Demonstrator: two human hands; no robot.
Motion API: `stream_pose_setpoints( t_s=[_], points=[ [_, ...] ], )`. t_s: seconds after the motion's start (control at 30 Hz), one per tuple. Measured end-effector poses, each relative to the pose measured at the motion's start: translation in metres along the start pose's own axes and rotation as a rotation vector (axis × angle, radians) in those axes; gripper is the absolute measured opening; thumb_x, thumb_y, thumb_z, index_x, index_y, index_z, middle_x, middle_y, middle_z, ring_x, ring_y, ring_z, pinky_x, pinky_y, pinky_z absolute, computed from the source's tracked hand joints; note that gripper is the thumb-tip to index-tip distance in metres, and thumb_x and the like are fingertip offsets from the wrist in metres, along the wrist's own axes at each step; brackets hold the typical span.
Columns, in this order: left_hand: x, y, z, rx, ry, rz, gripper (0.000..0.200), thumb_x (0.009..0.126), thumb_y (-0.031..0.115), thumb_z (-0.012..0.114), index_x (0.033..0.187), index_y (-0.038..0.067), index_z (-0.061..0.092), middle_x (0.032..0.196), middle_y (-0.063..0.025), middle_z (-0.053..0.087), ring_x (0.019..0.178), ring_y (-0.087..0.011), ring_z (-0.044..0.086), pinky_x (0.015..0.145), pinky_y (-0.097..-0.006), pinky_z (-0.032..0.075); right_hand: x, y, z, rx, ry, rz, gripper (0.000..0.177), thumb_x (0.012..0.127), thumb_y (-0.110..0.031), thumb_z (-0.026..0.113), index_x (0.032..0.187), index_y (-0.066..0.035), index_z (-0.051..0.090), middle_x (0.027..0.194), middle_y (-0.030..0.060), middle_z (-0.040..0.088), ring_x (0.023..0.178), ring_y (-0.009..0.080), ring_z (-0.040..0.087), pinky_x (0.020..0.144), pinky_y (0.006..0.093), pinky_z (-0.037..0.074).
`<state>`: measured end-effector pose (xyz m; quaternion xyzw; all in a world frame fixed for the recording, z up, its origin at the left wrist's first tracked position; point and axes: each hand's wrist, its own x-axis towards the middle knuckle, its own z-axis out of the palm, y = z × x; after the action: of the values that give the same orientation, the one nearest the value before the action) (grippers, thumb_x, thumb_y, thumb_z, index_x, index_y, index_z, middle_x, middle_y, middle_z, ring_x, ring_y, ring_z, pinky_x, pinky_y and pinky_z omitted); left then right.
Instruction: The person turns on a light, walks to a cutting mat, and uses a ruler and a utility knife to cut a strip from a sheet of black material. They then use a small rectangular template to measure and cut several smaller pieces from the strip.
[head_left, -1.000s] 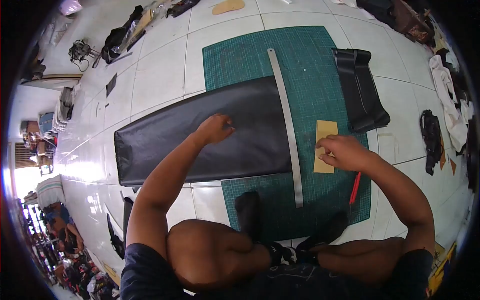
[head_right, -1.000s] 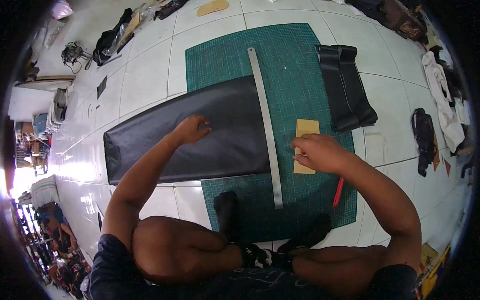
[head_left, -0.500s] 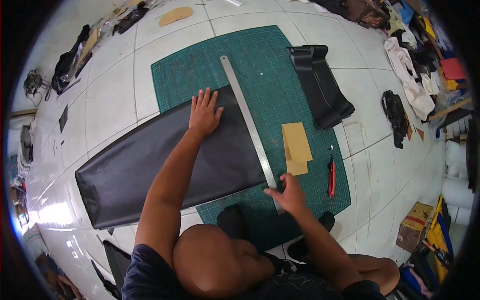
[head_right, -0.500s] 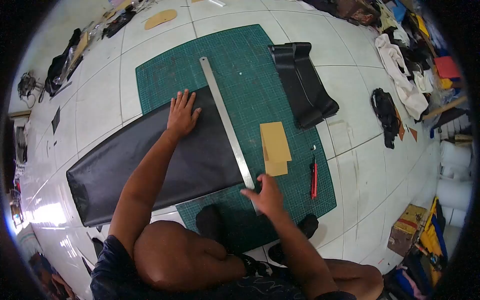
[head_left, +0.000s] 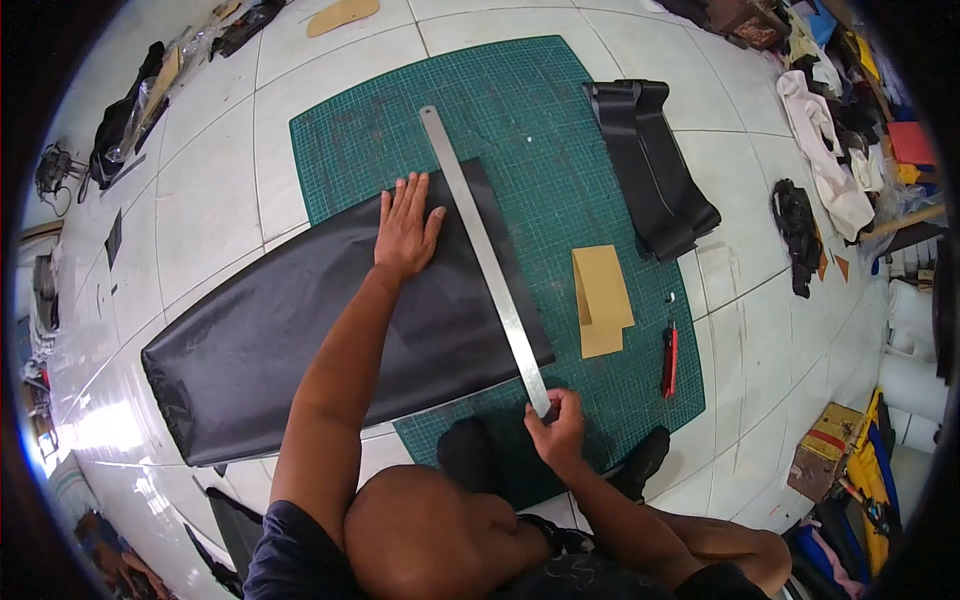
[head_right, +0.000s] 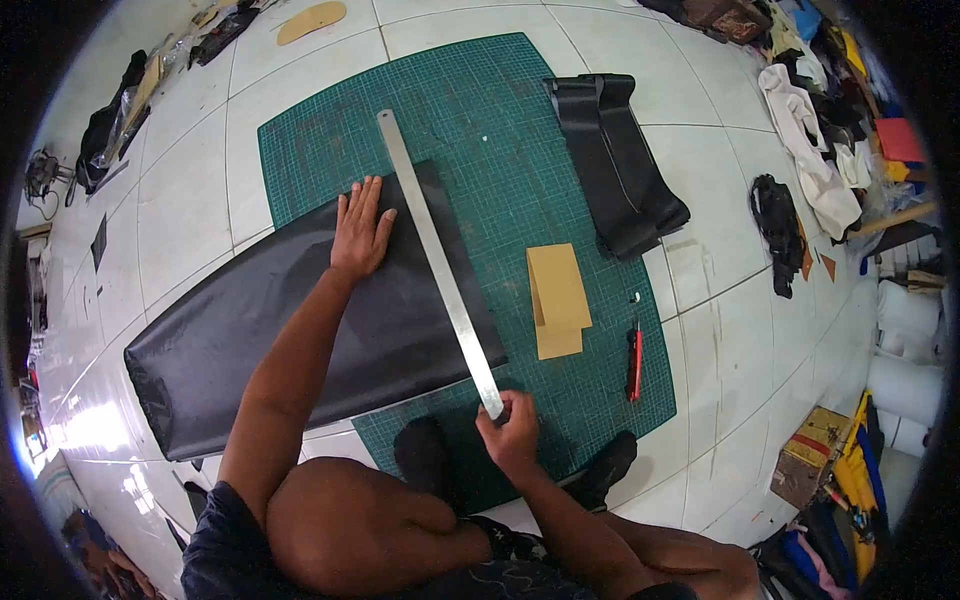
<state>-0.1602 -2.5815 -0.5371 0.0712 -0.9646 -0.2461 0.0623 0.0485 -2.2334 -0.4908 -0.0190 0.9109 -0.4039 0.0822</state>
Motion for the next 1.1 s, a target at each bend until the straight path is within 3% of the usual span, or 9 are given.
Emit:
stream_pose_setpoints(
  t_s=[0.1,0.3,0.37,0.43,0.5,0.6,0.87,1.0,1.1],
  points=[
    [0.000,-0.001,0.001,0.054,0.005,0.023,0.066,0.108,0.046,0.041,0.160,0.008,0.030,0.167,-0.0177,0.028,0.156,-0.0359,0.021,0.128,-0.0523,0.011,-0.009,-0.012,0.006,-0.011,-0.065,0.065,0.042,0.081,-0.025,0.084,0.110,-0.003,0.063,0.093,0.0167,0.063,0.079,0.0343,0.061,0.073,0.0479,0.050],
    [-0.001,0.000,0.002,0.140,-0.019,0.029,0.066,0.106,0.047,0.046,0.160,0.011,0.033,0.167,-0.0187,0.026,0.156,-0.0367,0.020,0.127,-0.0531,0.011,0.016,-0.026,-0.015,-0.151,-0.088,-0.236,0.042,0.086,-0.026,0.081,0.114,-0.001,0.061,0.097,0.0187,0.063,0.086,0.0346,0.063,0.075,0.0492,0.050],
    [0.000,0.000,0.001,0.144,-0.020,0.030,0.066,0.105,0.047,0.048,0.159,0.012,0.035,0.167,-0.0187,0.026,0.156,-0.0375,0.020,0.127,-0.0535,0.011,0.058,-0.018,-0.027,0.029,-0.023,-0.020,0.048,0.088,-0.031,0.080,0.117,0.002,0.059,0.102,0.0216,0.062,0.093,0.0369,0.064,0.080,0.0505,0.050],
    [0.000,-0.001,0.001,0.123,-0.008,0.043,0.066,0.104,0.046,0.051,0.158,0.011,0.037,0.166,-0.0187,0.027,0.155,-0.0390,0.020,0.127,-0.0542,0.012,0.111,0.002,-0.044,-0.248,0.211,-0.092,0.063,0.090,-0.041,0.077,0.127,0.005,0.056,0.119,0.0277,0.062,0.107,0.0428,0.063,0.090,0.0522,0.050],
    [0.000,0.000,0.000,0.111,0.012,0.050,0.065,0.103,0.045,0.054,0.157,0.010,0.040,0.164,-0.0187,0.031,0.154,-0.0406,0.021,0.126,-0.0549,0.014,0.163,0.033,-0.055,-0.472,0.284,0.057,0.077,0.088,-0.047,0.077,0.137,0.006,0.053,0.134,0.0305,0.058,0.122,0.0462,0.058,0.100,0.0516,0.048],
    [0.002,0.004,-0.003,0.146,0.056,0.084,0.063,0.100,0.043,0.059,0.151,0.009,0.047,0.156,-0.0184,0.040,0.150,-0.0416,0.028,0.125,-0.0555,0.018,0.208,-0.011,-0.091,-0.330,-0.075,0.211,0.089,0.083,-0.051,0.080,0.143,0.007,0.049,0.138,0.0299,0.059,0.126,0.0459,0.058,0.104,0.0505,0.048],
    [0.001,0.016,-0.016,0.196,-0.045,0.024,0.069,0.096,0.047,0.064,0.149,0.006,0.049,0.154,-0.0174,0.042,0.148,-0.0392,0.033,0.124,-0.0521,0.025,0.207,0.024,-0.059,-0.083,-0.034,0.326,0.075,0.079,-0.043,0.085,0.129,0.007,0.060,0.116,0.0227,0.070,0.106,0.0341,0.068,0.092,0.0434,0.054],
    [0.000,0.018,-0.033,0.091,-0.174,0.016,0.102,0.079,0.064,0.076,0.154,0.003,0.041,0.158,-0.0231,0.034,0.151,-0.0424,0.027,0.125,-0.0531,0.022,0.229,0.017,-0.066,0.110,-0.081,0.285,0.060,0.087,-0.031,0.081,0.129,0.005,0.059,0.118,0.0195,0.070,0.106,0.0277,0.067,0.090,0.0397,0.054],
    [0.000,0.020,-0.037,0.133,-0.246,0.025,0.124,0.066,0.073,0.080,0.156,0.000,0.036,0.160,-0.0243,0.030,0.153,-0.0429,0.023,0.126,-0.0535,0.019,0.246,-0.032,-0.047,0.220,0.057,-0.090,0.048,0.095,-0.025,0.073,0.131,0.002,0.058,0.121,0.0166,0.068,0.106,0.0244,0.066,0.089,0.0395,0.054]
  ],
)
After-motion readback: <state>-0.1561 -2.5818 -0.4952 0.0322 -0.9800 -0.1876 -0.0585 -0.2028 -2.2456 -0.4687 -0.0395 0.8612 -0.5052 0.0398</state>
